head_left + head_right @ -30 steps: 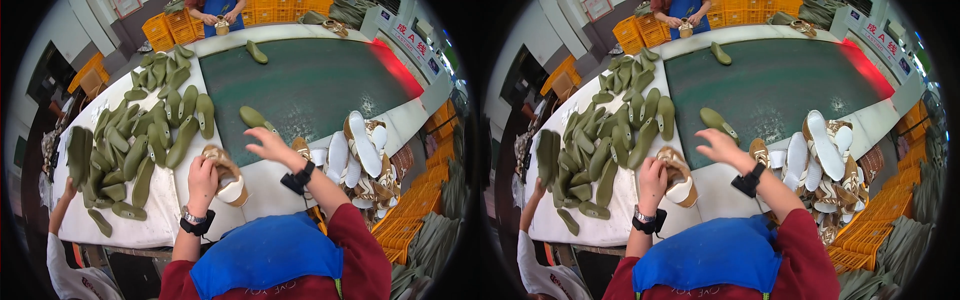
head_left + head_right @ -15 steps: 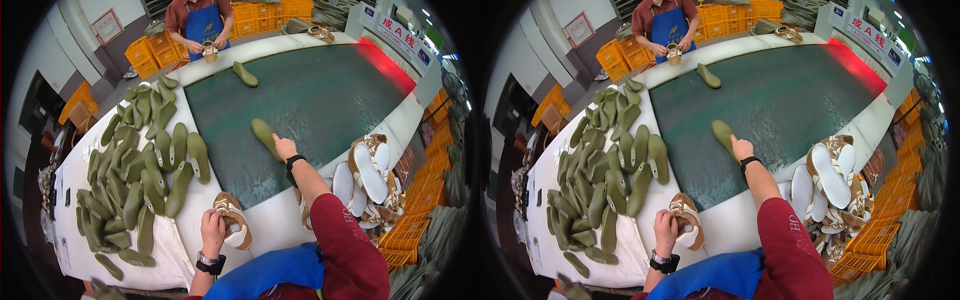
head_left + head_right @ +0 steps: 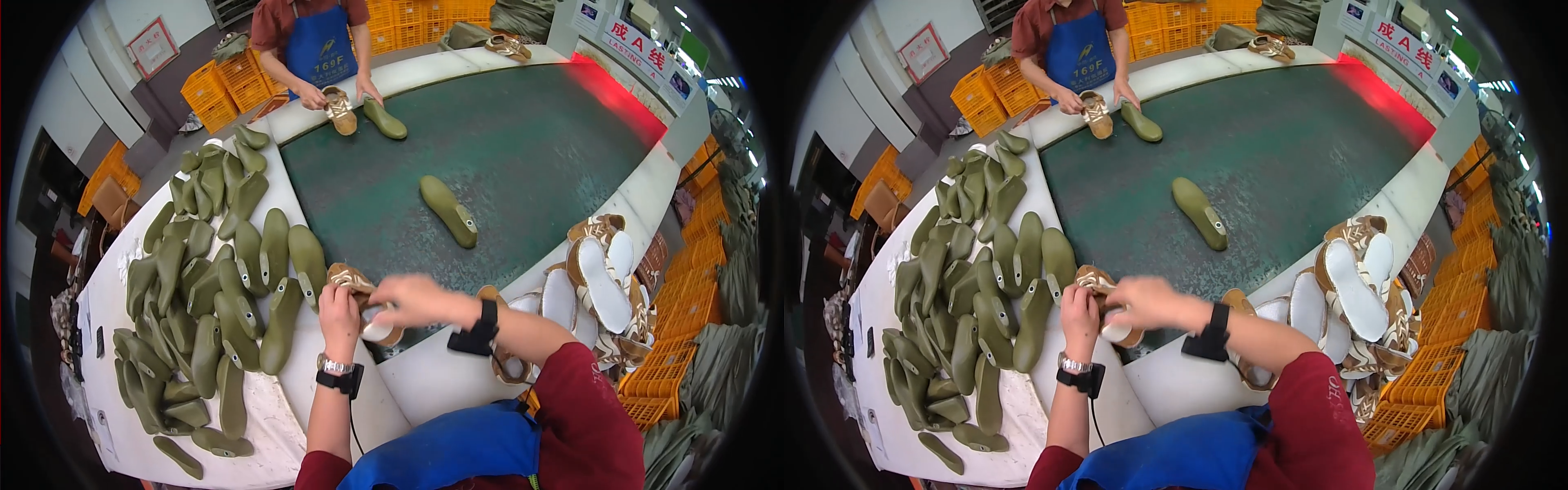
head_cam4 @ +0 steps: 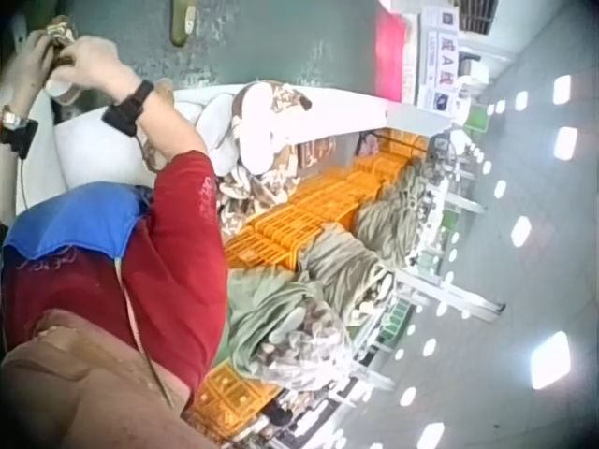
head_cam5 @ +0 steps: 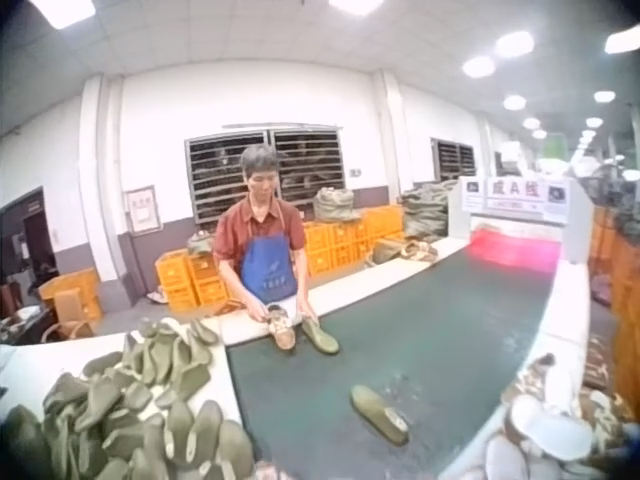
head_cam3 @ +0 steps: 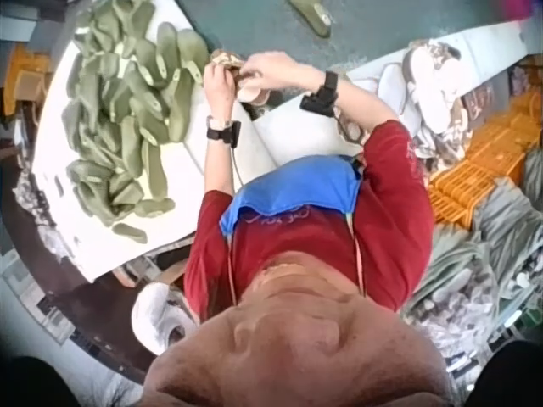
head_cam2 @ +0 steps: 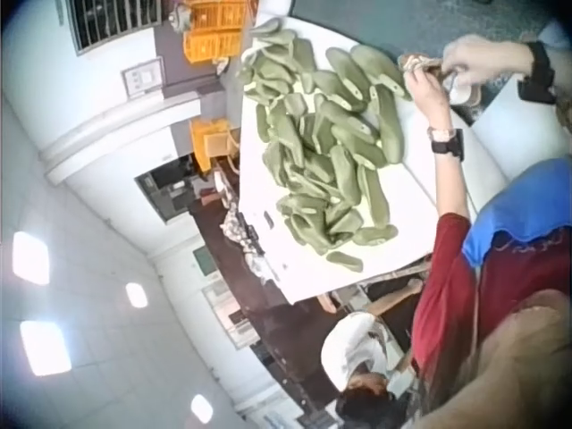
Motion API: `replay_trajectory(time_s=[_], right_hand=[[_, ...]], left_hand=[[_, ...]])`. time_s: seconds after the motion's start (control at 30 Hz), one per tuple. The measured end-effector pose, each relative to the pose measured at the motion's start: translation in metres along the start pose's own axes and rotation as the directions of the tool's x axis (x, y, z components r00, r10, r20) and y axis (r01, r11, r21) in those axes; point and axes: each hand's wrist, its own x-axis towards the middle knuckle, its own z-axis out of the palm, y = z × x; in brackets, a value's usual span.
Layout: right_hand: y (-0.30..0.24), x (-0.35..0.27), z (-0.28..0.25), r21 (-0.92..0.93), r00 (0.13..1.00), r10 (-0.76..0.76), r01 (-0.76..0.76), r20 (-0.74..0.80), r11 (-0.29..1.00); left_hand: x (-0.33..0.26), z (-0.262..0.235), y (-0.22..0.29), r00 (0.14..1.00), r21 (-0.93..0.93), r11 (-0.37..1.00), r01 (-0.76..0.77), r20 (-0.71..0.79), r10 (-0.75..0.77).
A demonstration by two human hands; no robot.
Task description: The recorder is organizing shoes and shoe lasts at a workstation in a shoe factory, moving finished shoes into crates and managing the supply of green shoe lasts on the table and conveyor belt.
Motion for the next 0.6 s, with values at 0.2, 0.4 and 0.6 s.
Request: replay_trajectory(time_s=[0.2, 0.4, 0.6], right_hand=[[0.024, -0.001, 0.035, -0.115, 0.989, 0.131, -0.122, 0.074, 0.986], [0.147, 0.041, 0.019, -0.117, 0.857, 0.334, -0.407, -0.391, 0.906], [0.156, 0.012, 0.003, -0.006, 0.859, 0.443, -0.460, -0.257, 0.888]], left_hand=[[0.007, 0.013, 0.010, 0.994, -0.141, 0.989, 0.047, 0.106, -0.032], [-0.018, 0.007, -0.024, 0.989, 0.010, 0.999, 0.042, 0.144, -0.043], [0.028, -0.004, -0.062, 0.993, 0.398, 0.912, 0.103, 0.015, -0.118]])
